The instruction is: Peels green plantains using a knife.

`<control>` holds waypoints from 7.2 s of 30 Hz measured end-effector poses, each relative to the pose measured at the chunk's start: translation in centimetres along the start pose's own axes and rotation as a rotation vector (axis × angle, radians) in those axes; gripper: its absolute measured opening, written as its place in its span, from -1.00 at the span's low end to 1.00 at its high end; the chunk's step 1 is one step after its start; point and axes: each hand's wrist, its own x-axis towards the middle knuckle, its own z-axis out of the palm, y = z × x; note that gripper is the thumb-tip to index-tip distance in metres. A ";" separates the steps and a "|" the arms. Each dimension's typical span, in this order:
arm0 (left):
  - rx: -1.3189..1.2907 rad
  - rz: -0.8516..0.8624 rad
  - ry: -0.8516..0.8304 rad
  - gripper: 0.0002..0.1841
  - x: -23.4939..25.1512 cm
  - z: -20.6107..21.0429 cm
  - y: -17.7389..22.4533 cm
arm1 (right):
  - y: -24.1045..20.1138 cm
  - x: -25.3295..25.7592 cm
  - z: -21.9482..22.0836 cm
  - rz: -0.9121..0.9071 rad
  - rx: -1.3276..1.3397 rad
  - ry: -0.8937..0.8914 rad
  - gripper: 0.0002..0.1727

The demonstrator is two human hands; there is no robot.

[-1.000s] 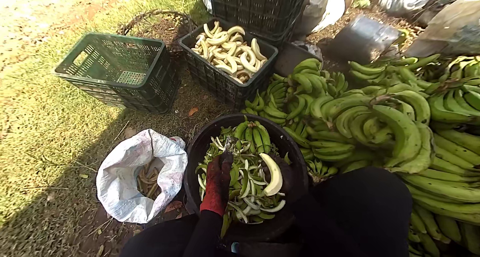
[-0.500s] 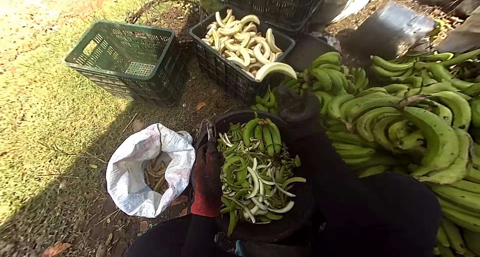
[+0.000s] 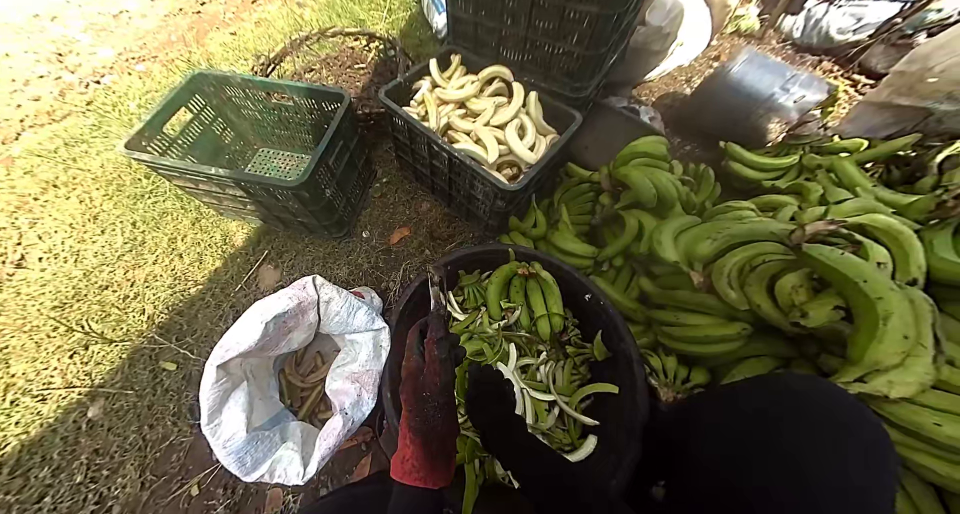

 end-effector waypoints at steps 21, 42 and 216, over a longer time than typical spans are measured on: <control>0.133 -0.017 -0.154 -0.50 -2.3 0.6 -0.7 | 14.4 -0.2 -4.9 -0.166 0.531 0.002 -0.20; 0.897 0.314 -0.663 -0.50 -3.9 4.6 -4.9 | 12.8 -5.0 -17.6 -0.415 1.640 0.006 -0.54; 0.949 0.481 -0.668 -0.51 -4.2 3.4 -5.9 | 11.1 -7.8 -15.6 -0.198 1.990 -0.356 -0.47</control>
